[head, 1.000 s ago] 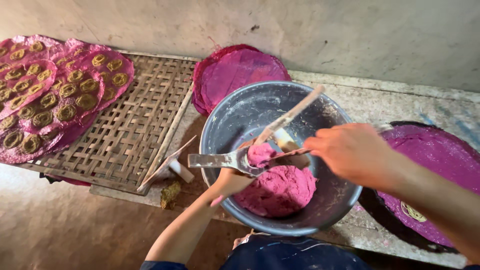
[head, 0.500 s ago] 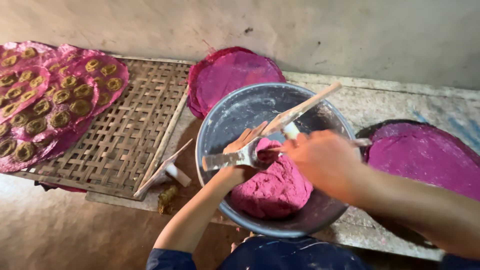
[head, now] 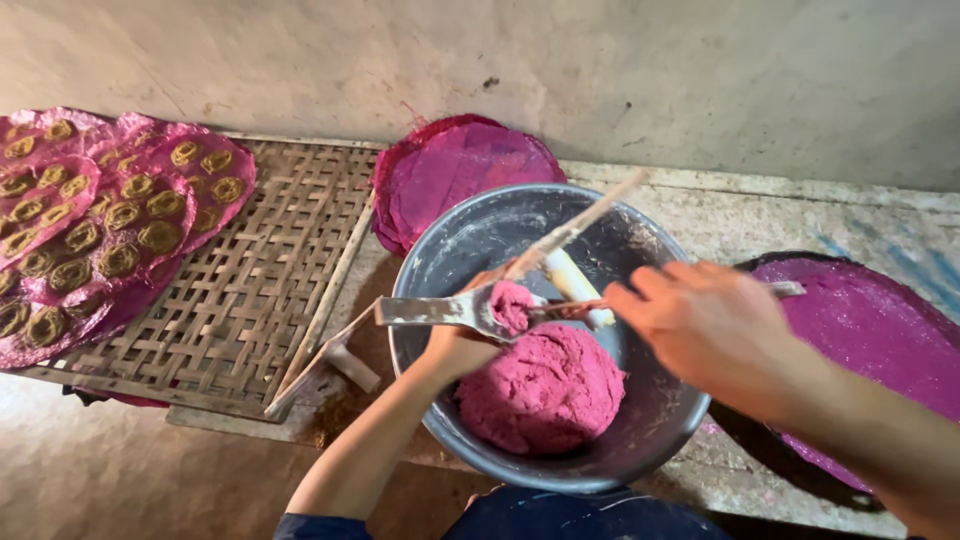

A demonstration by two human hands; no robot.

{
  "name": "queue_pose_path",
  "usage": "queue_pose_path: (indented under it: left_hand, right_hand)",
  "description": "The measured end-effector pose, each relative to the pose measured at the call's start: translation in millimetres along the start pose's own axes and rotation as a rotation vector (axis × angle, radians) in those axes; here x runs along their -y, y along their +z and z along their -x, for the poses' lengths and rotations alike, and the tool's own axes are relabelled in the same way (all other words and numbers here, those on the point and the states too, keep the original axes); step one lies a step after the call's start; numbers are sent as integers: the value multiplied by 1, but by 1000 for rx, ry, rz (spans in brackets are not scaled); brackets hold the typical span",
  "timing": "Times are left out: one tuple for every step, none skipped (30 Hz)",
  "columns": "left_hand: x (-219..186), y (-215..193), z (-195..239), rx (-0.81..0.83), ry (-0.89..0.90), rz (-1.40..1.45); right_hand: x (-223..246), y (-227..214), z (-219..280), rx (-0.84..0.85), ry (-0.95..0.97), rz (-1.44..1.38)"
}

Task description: The person scoops pink dough from a metal bowl and presses it into a wooden press. They then squeeze the press to extrude thin strands onto a purple mat, forming circular nests. The person repeats this process to create multiple dough circles on the mat.

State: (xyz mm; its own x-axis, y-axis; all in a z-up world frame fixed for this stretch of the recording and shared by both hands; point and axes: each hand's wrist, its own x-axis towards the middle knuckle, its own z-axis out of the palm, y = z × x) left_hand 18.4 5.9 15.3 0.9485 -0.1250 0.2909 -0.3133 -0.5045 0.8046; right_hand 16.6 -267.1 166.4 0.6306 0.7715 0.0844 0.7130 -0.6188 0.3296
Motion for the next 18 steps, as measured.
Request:
queue_pose_path:
  left_hand:
    - [-3, 6, 2, 44, -64, -15]
    - [-5, 11, 5, 54, 18, 170]
    - [-6, 15, 7, 67, 101, 359]
    - [-7, 18, 9, 81, 182, 547]
    - [-7, 16, 9, 71, 158, 292]
    - [-7, 14, 8, 59, 130, 37]
    - [-6, 9, 8, 47, 98, -220]
    - [-5, 3, 7, 53, 119, -253]
    - [-5, -2, 6, 56, 140, -286]
    - [-5, -6, 4, 59, 160, -319]
    - [-6, -7, 6, 86, 120, -280]
    - [-7, -7, 7, 113, 80, -242]
    - [-8, -5, 8, 146, 45, -205]
    - [-10, -2, 9, 108, 134, -222]
    - [-10, 2, 8, 66, 227, -236]
    - [-11, 6, 6, 24, 321, -249]
    - [-10, 8, 6, 13, 308, -234]
    - [-9, 10, 6, 2, 294, -218]
  right_hand:
    - [11, -2, -9, 28, -49, 60]
    - [25, -4, -22, 56, -98, 120]
    - [36, -9, -30, 87, -145, 180]
    - [42, -15, -35, 95, -153, 156]
    - [44, -23, -37, 97, -166, 139]
    - [43, -30, -38, 98, -180, 122]
    - [37, -37, -33, 130, -109, 28]
    - [27, -42, -24, 163, -38, -65]
    - [16, -46, -11, 179, 8, -28]
    - [7, -46, 0, 195, 53, 8]
    - [6, -39, 4, 189, 22, 5]
    - [8, -29, 3, 183, -10, 2]
    - [15, -17, 2, 177, -34, -3]
    - [28, -4, -7, 155, -59, 65]
    - [42, 9, -19, 130, -84, 140]
    - [57, 18, -27, 145, -93, 184]
    - [66, 23, -32, 158, -103, 229]
    - [69, 24, -34, 136, -103, 184]
